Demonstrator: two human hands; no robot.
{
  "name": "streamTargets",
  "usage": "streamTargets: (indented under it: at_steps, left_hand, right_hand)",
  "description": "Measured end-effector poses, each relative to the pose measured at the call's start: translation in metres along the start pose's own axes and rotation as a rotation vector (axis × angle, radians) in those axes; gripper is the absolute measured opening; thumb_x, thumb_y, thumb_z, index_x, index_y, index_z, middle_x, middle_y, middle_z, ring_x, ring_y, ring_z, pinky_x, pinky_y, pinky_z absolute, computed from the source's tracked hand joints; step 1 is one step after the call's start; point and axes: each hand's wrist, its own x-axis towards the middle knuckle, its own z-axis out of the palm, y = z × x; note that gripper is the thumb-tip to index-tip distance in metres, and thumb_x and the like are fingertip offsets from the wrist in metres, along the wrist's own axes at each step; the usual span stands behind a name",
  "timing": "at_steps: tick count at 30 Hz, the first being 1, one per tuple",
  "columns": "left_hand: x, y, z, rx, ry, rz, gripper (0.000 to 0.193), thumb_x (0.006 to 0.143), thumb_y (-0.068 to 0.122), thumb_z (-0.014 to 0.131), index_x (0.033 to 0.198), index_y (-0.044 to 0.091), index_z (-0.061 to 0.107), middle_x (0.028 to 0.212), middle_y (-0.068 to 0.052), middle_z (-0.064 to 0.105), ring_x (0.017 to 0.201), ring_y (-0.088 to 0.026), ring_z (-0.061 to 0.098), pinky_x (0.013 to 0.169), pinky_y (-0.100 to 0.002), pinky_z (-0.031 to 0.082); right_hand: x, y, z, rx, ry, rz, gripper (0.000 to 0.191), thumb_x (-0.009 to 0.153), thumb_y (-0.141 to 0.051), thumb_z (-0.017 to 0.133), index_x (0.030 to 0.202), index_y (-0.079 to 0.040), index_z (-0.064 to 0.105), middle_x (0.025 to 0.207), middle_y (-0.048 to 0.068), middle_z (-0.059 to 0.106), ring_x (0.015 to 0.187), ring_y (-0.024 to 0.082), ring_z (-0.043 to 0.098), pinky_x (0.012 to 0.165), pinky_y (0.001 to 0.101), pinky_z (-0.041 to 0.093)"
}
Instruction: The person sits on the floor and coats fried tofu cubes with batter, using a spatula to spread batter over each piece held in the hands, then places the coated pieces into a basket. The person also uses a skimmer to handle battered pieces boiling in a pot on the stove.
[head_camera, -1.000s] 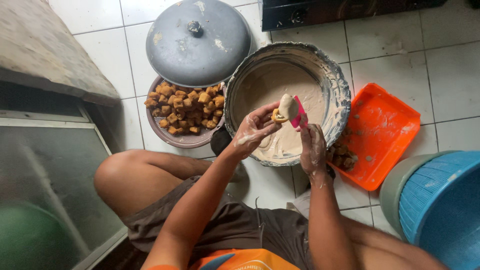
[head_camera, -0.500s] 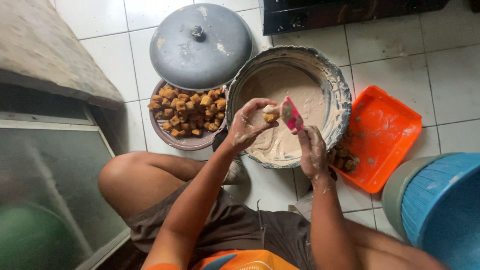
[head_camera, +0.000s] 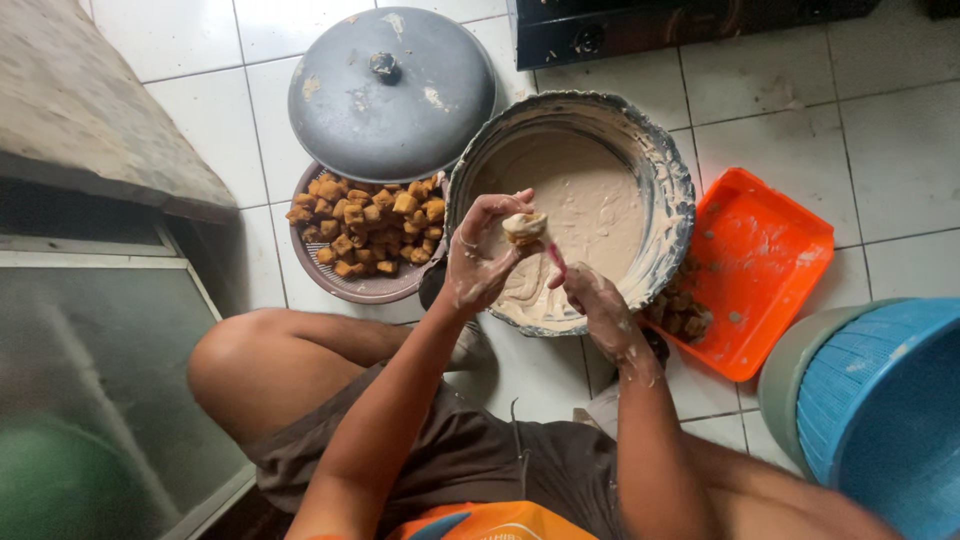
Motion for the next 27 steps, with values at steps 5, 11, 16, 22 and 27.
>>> streamTargets:
  at_steps: [5,11,16,22,27]
  left_hand:
    - [-0.008,0.014,0.008,-0.131,-0.019,-0.241,0.060,0.085,0.010,0.083,0.135,0.007,0.051,0.128,-0.006,0.065,0.118,-0.019,0.067,0.106,-0.045,0.056]
    - [-0.017,0.014,0.026,0.634,-0.215,-0.038,0.086,0.079,0.003,0.090,0.152,0.011,0.045,0.111,-0.009,0.075,0.111,-0.022,0.071,0.102,-0.041,0.052]
    - [-0.019,-0.002,0.043,0.640,-0.243,-0.113,0.090,0.080,0.004,0.089,0.155,0.013,0.041,0.113,-0.008,0.077,0.110,-0.021,0.074,0.097,-0.037,0.058]
    - [-0.018,-0.006,0.055,0.682,-0.245,-0.097,0.099,0.076,0.004,0.090,0.158,0.011,0.035,0.114,-0.008,0.072,0.107,-0.021,0.073,0.095,-0.035,0.061]
    - [-0.017,-0.009,0.063,0.617,-0.221,-0.126,0.100,0.075,0.005,0.093,0.157,0.012,0.036,0.121,-0.012,0.063,0.103,-0.022,0.073,0.089,-0.033,0.063]
  right_hand:
    - [0.006,0.011,-0.002,0.344,0.105,-0.017,0.044,0.102,-0.051,0.061,0.103,-0.006,0.065,0.075,-0.008,0.036,0.066,0.008,0.031,0.056,0.0229,0.024]
    - [-0.010,0.005,-0.010,0.305,0.112,-0.363,0.053,0.079,-0.019,0.090,0.124,-0.007,0.064,0.082,-0.011,0.037,0.074,0.003,0.037,0.065,0.0188,0.036]
    - [-0.019,-0.003,-0.015,0.133,0.172,-0.267,0.053,0.074,-0.015,0.093,0.121,-0.007,0.071,0.079,-0.011,0.040,0.071,0.005,0.036,0.064,0.0194,0.035]
    - [-0.025,-0.005,-0.021,0.127,0.241,-0.282,0.050,0.074,-0.015,0.095,0.118,-0.007,0.072,0.080,-0.010,0.041,0.073,0.005,0.036,0.064,0.0200,0.034]
    - [-0.023,-0.001,-0.026,0.297,0.152,-0.288,0.044,0.076,-0.018,0.093,0.112,-0.008,0.068,0.088,-0.009,0.056,0.073,0.005,0.037,0.066,0.0202,0.034]
